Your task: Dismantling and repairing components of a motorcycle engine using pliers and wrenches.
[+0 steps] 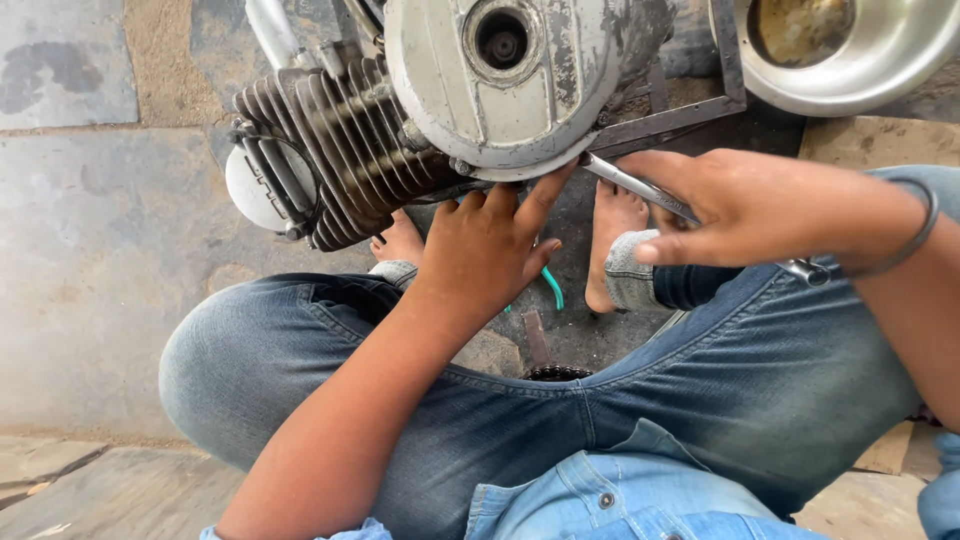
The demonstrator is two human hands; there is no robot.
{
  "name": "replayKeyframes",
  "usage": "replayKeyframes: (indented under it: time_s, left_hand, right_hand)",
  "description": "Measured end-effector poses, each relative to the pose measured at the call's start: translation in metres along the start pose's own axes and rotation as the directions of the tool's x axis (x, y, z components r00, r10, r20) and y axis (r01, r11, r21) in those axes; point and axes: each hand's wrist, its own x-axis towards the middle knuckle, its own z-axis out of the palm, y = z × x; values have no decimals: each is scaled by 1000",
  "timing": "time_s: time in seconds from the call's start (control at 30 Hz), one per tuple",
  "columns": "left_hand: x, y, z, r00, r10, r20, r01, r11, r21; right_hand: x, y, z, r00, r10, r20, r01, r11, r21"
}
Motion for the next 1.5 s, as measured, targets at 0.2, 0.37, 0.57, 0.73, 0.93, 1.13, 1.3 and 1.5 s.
replayKeyframes:
  time_s: [0.2, 0.37, 0.57, 0.73, 0.93, 1.13, 1.3, 1.5]
  left_hand:
    - [1, 6, -8, 999, -36, -1, 36, 999, 41]
    - [-3, 10, 3, 998, -36, -57, 41, 994, 99]
    - [1, 4, 2, 998, 11, -61, -7, 997, 76]
    - [8, 5, -8, 998, -3, 58, 4, 1000, -17]
    - [9, 1, 1, 994, -29, 105, 33, 999, -33]
    - [5, -9, -2, 998, 52, -30, -54, 996, -68]
    - [5, -6, -11, 995, 99, -31, -100, 994, -53]
    - [5, -4, -11, 993, 2, 115, -1, 1000, -10]
  right_hand:
    - [5, 11, 22, 946, 224, 235, -317, 797, 514]
    - [5, 16, 67, 944, 277, 179, -274, 359, 892]
    - [15, 0, 125, 892, 446, -72, -37, 232, 972]
    - [24, -15, 147, 819, 537, -202, 121, 181, 976]
    - [31, -31, 159, 788, 564, -247, 211, 130, 969]
    - [34, -25, 160, 841, 501, -206, 159, 136, 978]
    - [-14, -83, 129, 865, 501, -11, -37, 86, 996]
    - [3, -23, 174, 874, 379, 303, -254, -175, 951]
